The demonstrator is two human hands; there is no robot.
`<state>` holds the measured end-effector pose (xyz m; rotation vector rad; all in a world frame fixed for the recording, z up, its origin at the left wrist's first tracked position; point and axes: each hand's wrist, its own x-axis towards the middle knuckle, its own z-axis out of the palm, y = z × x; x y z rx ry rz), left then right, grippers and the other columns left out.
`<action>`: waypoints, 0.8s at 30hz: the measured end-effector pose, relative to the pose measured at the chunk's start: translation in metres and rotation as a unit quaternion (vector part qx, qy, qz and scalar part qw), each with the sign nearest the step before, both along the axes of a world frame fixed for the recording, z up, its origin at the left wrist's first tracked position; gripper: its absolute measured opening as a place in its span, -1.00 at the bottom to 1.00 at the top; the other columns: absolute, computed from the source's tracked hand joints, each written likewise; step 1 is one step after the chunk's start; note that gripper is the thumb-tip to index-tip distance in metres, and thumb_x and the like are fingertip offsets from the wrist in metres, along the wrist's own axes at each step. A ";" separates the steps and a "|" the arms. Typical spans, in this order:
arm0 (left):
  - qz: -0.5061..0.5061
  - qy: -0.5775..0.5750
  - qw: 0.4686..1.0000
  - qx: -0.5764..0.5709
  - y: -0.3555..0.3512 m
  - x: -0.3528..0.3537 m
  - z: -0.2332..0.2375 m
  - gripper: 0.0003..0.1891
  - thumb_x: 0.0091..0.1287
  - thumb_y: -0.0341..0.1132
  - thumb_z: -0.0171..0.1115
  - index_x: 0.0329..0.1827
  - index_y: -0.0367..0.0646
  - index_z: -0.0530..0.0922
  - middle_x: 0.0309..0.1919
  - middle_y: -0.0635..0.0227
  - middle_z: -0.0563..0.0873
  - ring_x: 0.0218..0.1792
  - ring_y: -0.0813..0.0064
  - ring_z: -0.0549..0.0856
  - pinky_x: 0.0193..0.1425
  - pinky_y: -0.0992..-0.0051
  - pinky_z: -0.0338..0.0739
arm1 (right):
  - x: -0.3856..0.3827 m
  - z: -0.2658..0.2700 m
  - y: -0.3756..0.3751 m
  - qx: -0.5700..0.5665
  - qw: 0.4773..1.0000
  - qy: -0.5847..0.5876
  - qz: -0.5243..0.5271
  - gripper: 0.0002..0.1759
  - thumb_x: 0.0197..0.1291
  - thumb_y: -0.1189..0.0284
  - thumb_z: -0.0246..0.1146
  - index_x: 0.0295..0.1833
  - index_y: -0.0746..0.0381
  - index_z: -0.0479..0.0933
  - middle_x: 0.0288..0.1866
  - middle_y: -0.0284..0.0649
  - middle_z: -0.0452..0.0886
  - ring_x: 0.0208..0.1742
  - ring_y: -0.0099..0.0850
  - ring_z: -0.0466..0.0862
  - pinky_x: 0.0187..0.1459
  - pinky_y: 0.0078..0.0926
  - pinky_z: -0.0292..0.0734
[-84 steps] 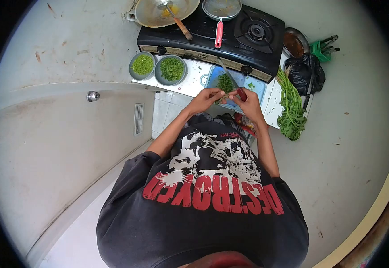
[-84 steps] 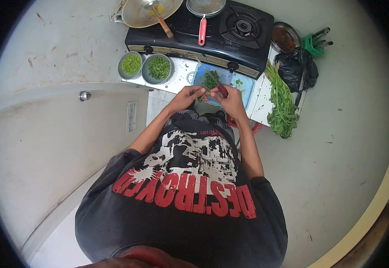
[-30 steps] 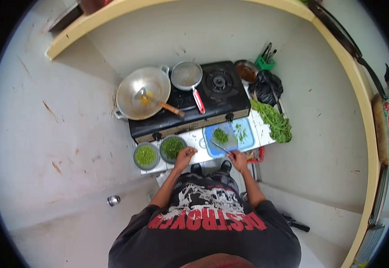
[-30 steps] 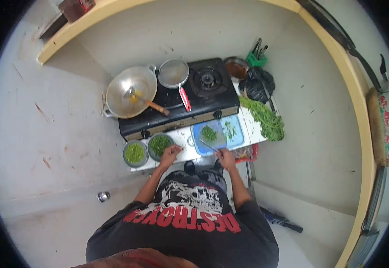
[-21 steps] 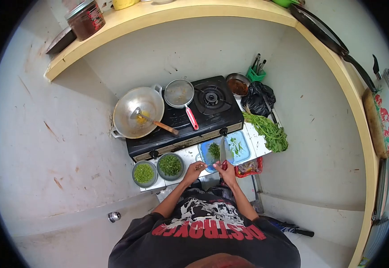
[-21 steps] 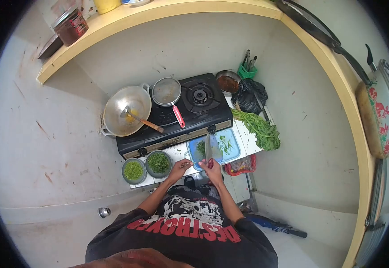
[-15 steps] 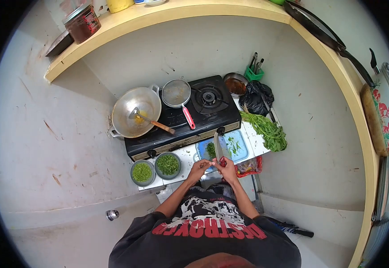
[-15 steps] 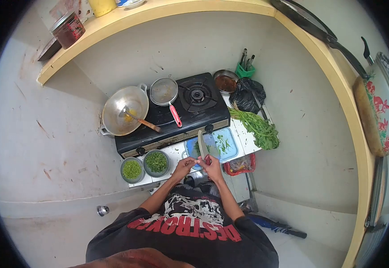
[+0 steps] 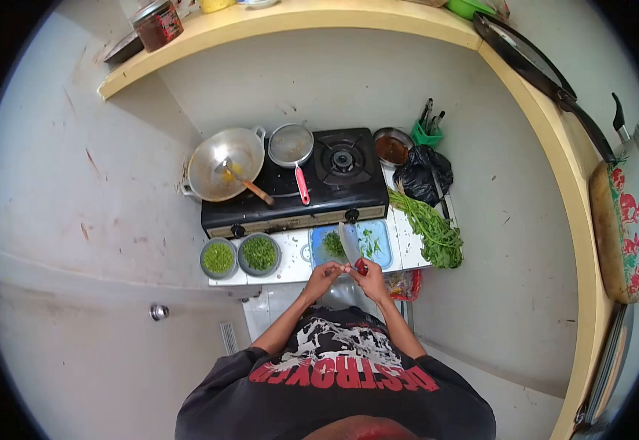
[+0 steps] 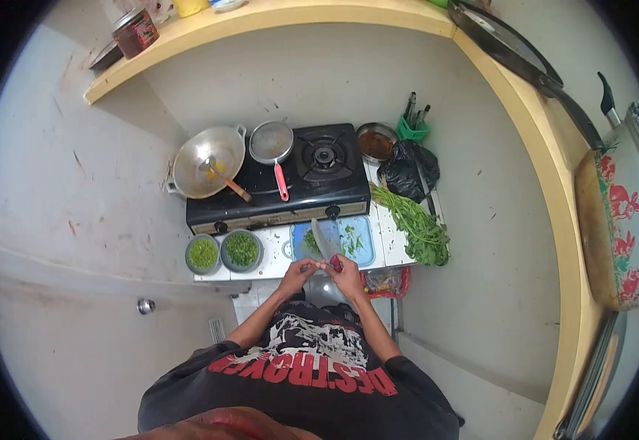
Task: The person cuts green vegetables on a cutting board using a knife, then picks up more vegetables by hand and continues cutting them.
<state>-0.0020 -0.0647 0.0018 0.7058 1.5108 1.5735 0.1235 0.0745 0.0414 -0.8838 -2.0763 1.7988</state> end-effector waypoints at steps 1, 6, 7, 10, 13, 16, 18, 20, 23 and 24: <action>0.008 0.009 1.000 0.006 0.000 0.008 0.003 -0.81 0.57 -0.26 0.24 0.00 -0.19 0.70 -0.31 0.61 0.72 -0.32 0.79 0.53 -0.24 0.66 0.39 | 0.004 0.003 0.003 0.002 1.000 -0.006 0.006 -0.64 0.32 0.26 0.48 -0.34 0.27 0.53 -0.60 -0.46 0.45 -0.59 -0.69 0.38 -0.55 -0.59 0.24; 0.069 0.008 0.997 -0.041 0.008 0.026 0.049 -0.80 0.58 -0.26 0.23 -0.03 -0.24 0.67 -0.29 0.56 0.71 -0.26 0.80 0.54 -0.15 0.65 0.41 | 0.011 0.022 0.018 -0.022 0.999 0.012 0.026 -0.70 0.35 0.28 0.45 -0.28 0.27 0.58 -0.56 -0.48 0.44 -0.55 -0.68 0.40 -0.50 -0.58 0.30; 0.089 -0.011 0.994 -0.064 0.010 0.029 0.064 -0.80 0.58 -0.26 0.23 -0.04 -0.25 0.66 -0.28 0.53 0.72 -0.23 0.79 0.55 -0.10 0.65 0.43 | 0.010 0.031 0.021 -0.027 0.999 0.024 0.030 -0.70 0.36 0.29 0.44 -0.29 0.27 0.57 -0.56 -0.49 0.42 -0.54 -0.67 0.39 -0.49 -0.56 0.32; 0.177 -0.035 0.983 -0.030 0.015 0.043 0.094 -0.79 0.59 -0.26 0.23 -0.06 -0.25 0.65 -0.38 0.60 0.61 -0.32 0.80 0.45 -0.21 0.67 0.32 | 0.004 0.054 0.027 -0.068 0.994 0.074 0.042 -0.78 0.37 0.32 0.41 -0.04 0.25 0.68 -0.54 -0.51 0.48 -0.55 -0.72 0.40 -0.50 -0.60 0.28; 0.221 -0.042 0.974 -0.011 0.017 0.050 0.119 -0.79 0.59 -0.25 0.23 -0.08 -0.23 0.65 -0.40 0.63 0.57 -0.34 0.80 0.42 -0.24 0.67 0.29 | 0.002 0.077 0.030 -0.103 0.987 0.096 0.077 -0.77 0.37 0.33 0.41 -0.02 0.25 0.68 -0.52 -0.51 0.50 -0.55 -0.75 0.40 -0.51 -0.64 0.26; 0.266 -0.005 0.964 0.022 0.015 0.062 0.125 -0.79 0.56 -0.18 0.25 -0.10 -0.15 0.67 -0.54 0.71 0.43 -0.53 0.83 0.30 -0.46 0.66 0.11 | 0.001 0.091 0.027 -0.111 0.981 0.115 0.108 -0.77 0.36 0.35 0.43 0.01 0.26 0.69 -0.51 -0.52 0.52 -0.54 -0.76 0.40 -0.51 -0.67 0.25; 0.275 0.007 0.961 0.026 0.008 0.066 0.124 -0.79 0.56 -0.18 0.25 -0.09 -0.15 0.66 -0.54 0.71 0.43 -0.53 0.83 0.29 -0.46 0.66 0.11 | 0.000 0.100 0.021 -0.097 0.980 0.125 0.117 -0.76 0.34 0.39 0.45 0.02 0.28 0.68 -0.48 -0.51 0.55 -0.53 -0.76 0.41 -0.51 -0.68 0.24; 0.281 0.001 0.959 0.028 0.001 0.070 0.124 -0.79 0.56 -0.18 0.25 -0.09 -0.15 0.66 -0.54 0.71 0.43 -0.53 0.83 0.29 -0.46 0.66 0.11 | -0.001 0.102 0.014 -0.105 0.979 0.120 0.130 -0.76 0.34 0.39 0.45 0.02 0.27 0.68 -0.46 -0.50 0.58 -0.53 -0.76 0.41 -0.51 -0.69 0.25; 0.280 -0.019 0.959 0.027 -0.010 0.069 0.125 -0.80 0.57 -0.19 0.25 -0.09 -0.15 0.65 -0.54 0.71 0.43 -0.53 0.84 0.28 -0.46 0.66 0.11 | -0.003 0.099 0.005 -0.113 0.977 0.115 0.141 -0.75 0.32 0.40 0.46 0.03 0.27 0.68 -0.41 -0.48 0.62 -0.51 -0.76 0.43 -0.49 -0.70 0.28; 0.276 -0.016 0.961 0.028 -0.014 0.067 0.124 -0.80 0.57 -0.20 0.25 -0.09 -0.15 0.65 -0.53 0.71 0.43 -0.53 0.84 0.28 -0.46 0.66 0.11 | -0.005 0.097 0.001 -0.116 0.976 0.115 0.142 -0.75 0.32 0.40 0.47 0.03 0.27 0.67 -0.39 -0.48 0.64 -0.51 -0.76 0.43 -0.49 -0.71 0.29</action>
